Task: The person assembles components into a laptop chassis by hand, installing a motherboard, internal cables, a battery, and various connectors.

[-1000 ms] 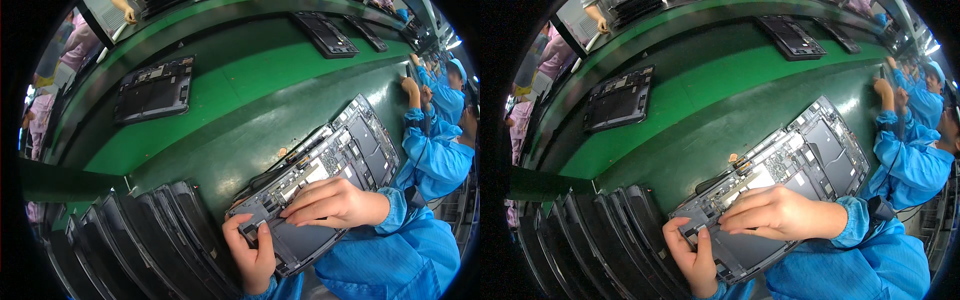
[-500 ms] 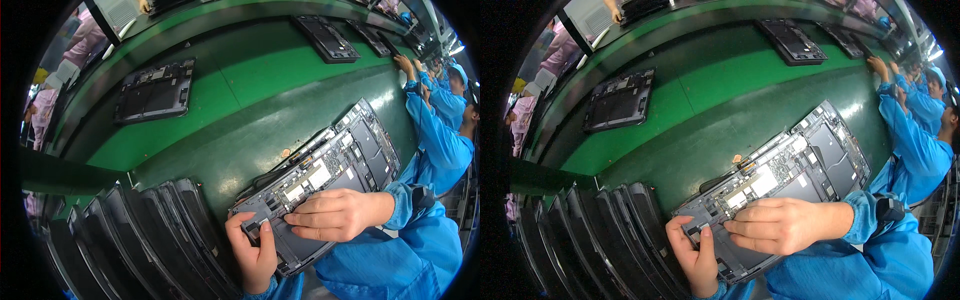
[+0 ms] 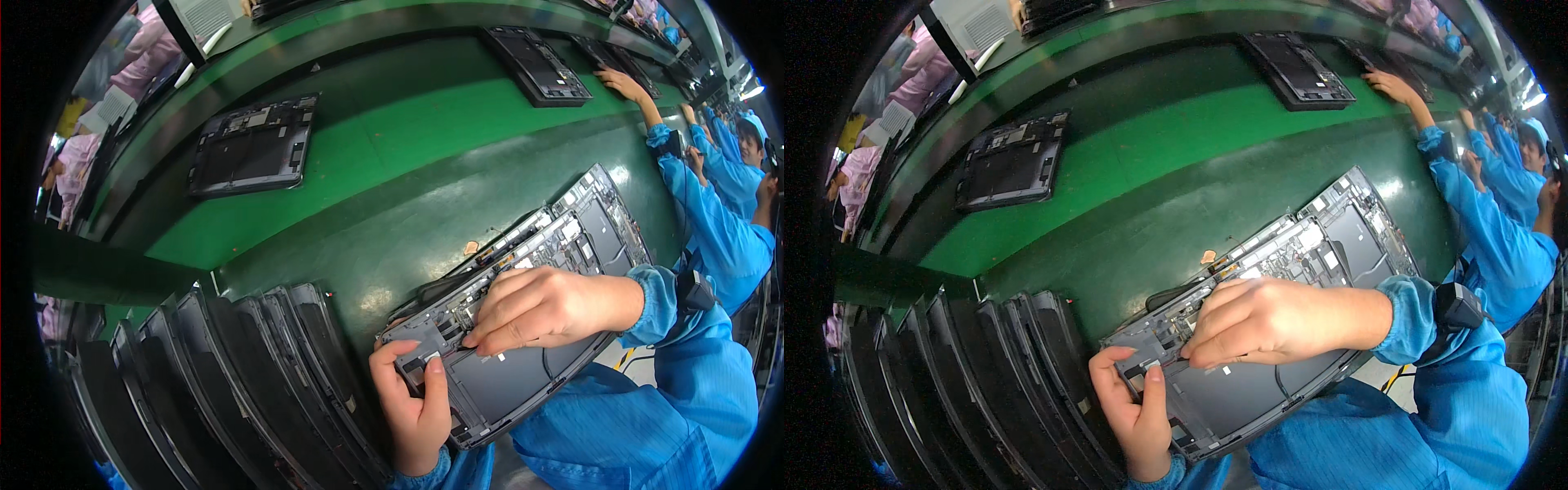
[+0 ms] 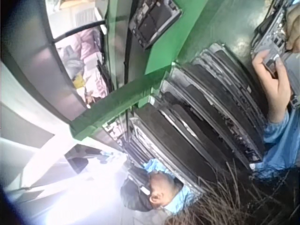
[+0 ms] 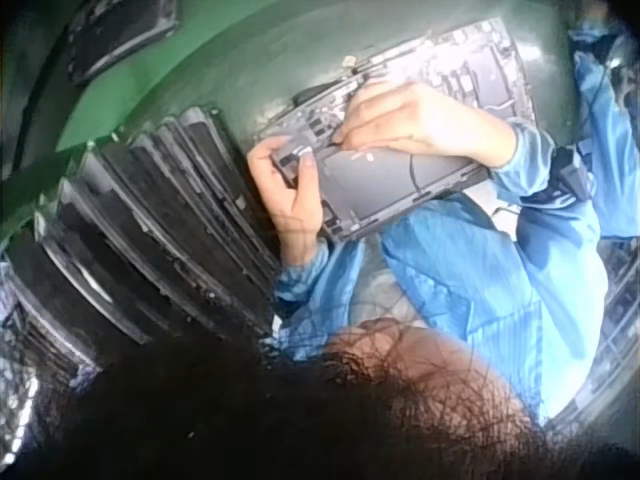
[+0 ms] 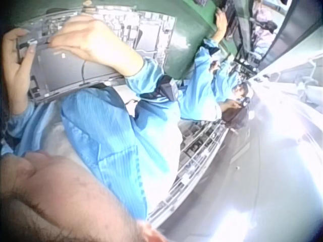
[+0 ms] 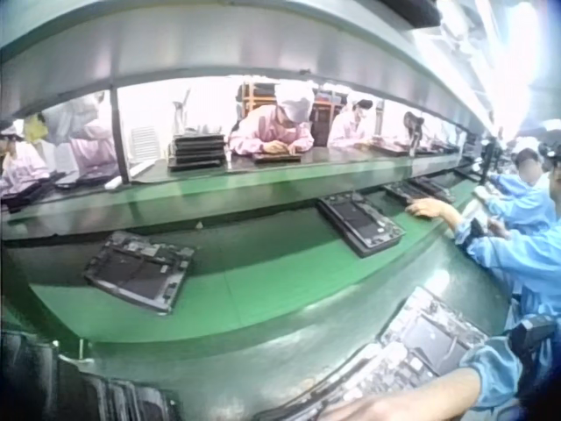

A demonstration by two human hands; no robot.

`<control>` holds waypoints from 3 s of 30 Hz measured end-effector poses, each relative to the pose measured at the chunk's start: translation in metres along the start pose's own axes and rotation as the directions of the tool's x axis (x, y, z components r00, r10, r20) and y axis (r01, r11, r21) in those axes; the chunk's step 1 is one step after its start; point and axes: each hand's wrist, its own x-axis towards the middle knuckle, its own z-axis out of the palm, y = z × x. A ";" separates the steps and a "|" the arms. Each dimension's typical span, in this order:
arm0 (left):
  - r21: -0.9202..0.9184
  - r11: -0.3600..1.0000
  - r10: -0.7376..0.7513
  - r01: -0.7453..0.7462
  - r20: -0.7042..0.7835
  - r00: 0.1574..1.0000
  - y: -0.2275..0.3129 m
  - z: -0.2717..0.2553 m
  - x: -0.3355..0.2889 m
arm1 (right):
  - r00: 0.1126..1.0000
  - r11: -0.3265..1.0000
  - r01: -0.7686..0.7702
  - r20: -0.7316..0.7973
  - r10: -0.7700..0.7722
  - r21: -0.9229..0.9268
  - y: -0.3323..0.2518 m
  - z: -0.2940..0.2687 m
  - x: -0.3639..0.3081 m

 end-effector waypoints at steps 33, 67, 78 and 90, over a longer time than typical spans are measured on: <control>-0.091 0.992 -0.088 0.082 -0.058 0.994 0.013 0.000 0.012 | 0.926 0.922 -0.182 -0.256 0.277 0.341 -0.066 0.041 -0.004; -0.040 0.999 0.023 -0.022 0.019 1.000 0.014 0.000 0.011 | 0.838 0.432 -0.464 0.224 0.498 0.773 -0.050 0.084 -0.011; -0.231 0.959 -0.153 0.165 0.066 0.986 0.013 -0.007 0.018 | 0.760 0.097 -0.515 0.402 0.511 0.851 -0.043 0.077 -0.011; -0.249 0.948 -0.169 0.197 0.131 0.977 0.011 -0.013 0.028 | 0.733 0.393 -0.637 0.363 0.575 0.664 -0.045 0.067 -0.009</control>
